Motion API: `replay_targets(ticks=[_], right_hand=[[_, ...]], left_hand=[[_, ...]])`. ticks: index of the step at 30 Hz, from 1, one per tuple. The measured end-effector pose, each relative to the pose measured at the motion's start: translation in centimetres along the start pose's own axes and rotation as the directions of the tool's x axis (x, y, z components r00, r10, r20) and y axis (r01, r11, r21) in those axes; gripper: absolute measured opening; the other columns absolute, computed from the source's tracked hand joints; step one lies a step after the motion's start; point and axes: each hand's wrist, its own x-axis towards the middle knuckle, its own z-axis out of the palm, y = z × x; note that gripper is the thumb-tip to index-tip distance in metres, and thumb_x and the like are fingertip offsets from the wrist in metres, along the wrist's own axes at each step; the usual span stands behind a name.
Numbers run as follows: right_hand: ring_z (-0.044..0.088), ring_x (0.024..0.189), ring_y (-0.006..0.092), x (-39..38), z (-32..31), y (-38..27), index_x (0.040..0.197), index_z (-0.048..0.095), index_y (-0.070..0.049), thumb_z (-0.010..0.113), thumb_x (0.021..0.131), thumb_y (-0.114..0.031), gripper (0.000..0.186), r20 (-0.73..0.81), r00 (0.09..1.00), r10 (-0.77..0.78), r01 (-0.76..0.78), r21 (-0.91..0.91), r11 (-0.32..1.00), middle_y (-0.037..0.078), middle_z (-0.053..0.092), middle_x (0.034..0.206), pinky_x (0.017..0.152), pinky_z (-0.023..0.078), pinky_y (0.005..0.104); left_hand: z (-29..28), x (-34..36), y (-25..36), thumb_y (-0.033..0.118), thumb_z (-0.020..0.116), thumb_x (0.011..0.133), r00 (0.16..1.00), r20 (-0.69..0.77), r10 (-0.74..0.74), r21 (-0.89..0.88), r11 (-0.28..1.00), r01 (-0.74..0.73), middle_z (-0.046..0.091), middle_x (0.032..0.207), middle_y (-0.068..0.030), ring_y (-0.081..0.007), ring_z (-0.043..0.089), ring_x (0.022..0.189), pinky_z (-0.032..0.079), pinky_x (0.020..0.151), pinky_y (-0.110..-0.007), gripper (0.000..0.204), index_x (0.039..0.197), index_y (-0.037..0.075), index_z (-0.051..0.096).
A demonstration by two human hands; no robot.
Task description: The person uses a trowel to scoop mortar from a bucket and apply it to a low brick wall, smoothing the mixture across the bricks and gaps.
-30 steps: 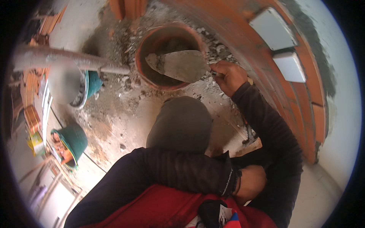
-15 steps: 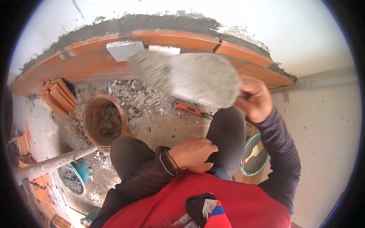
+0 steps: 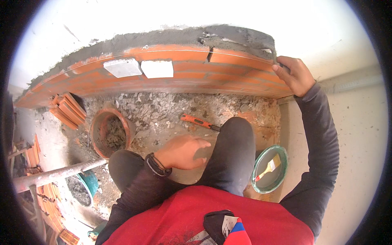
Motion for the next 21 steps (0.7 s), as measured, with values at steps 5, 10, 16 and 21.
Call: replay_targets(ticks=[5, 10, 16, 21], right_hand=[[0.051, 0.054, 0.0320, -0.3, -0.2, 0.0, 0.085, 0.056, 0.003, 0.058, 0.095, -0.021, 0.027, -0.034, 0.987, -0.154, 0.137, -0.302, 0.943, 0.018, 0.051, 0.062, 0.054, 0.041, 0.0404], [0.052, 0.057, 0.0413, 0.3, 1.4, -0.6, 0.080, 0.051, 0.001, 0.057, 0.094, -0.019, 0.025, -0.159, 0.940, -0.303, 0.213, -0.420, 0.882, 0.020, 0.052, 0.062, 0.054, 0.042, 0.0454], [0.059, 0.064, 0.0424, 1.3, 1.3, -1.8, 0.083, 0.055, -0.001, 0.058, 0.092, -0.022, 0.023, -0.097, 0.976, -0.194, 0.111, -0.545, 0.831, 0.021, 0.060, 0.067, 0.059, 0.047, 0.0482], [0.062, 0.064, 0.0411, 0.7, 0.6, -1.6, 0.084, 0.058, -0.003, 0.057, 0.093, -0.027, 0.026, -0.093, 0.986, -0.138, 0.061, -0.566, 0.822, 0.021, 0.062, 0.066, 0.061, 0.050, 0.0482]], left_hand=[[-3.2, 0.8, -0.5, 0.026, 0.065, 0.085, 0.967, -0.250, 0.058, -0.026, 0.997, -0.066, 0.068, 0.108, -0.0165, -0.0330, 0.065, 0.097, 0.051, 0.085, -0.041, 0.038, 0.116, 0.003, 0.063], [-4.9, 2.6, -0.9, 0.018, 0.064, 0.089, 0.812, -0.562, -0.161, -0.320, 0.947, -0.034, 0.069, 0.105, -0.0117, -0.0169, 0.065, 0.092, 0.051, 0.082, -0.032, 0.036, 0.119, -0.001, 0.060], [-7.1, 1.7, 1.2, 0.015, 0.065, 0.088, 0.585, -0.795, -0.161, -0.296, 0.945, -0.142, 0.068, 0.091, -0.0055, -0.0130, 0.062, 0.081, 0.050, 0.075, -0.029, 0.026, 0.110, 0.001, 0.064], [-24.1, 2.8, 8.0, 0.035, 0.057, 0.097, -0.076, -0.922, 0.380, 0.369, 0.921, 0.128, 0.066, 0.092, -0.0075, -0.0203, 0.061, 0.084, 0.048, 0.079, -0.032, 0.037, 0.100, 0.000, 0.066]])
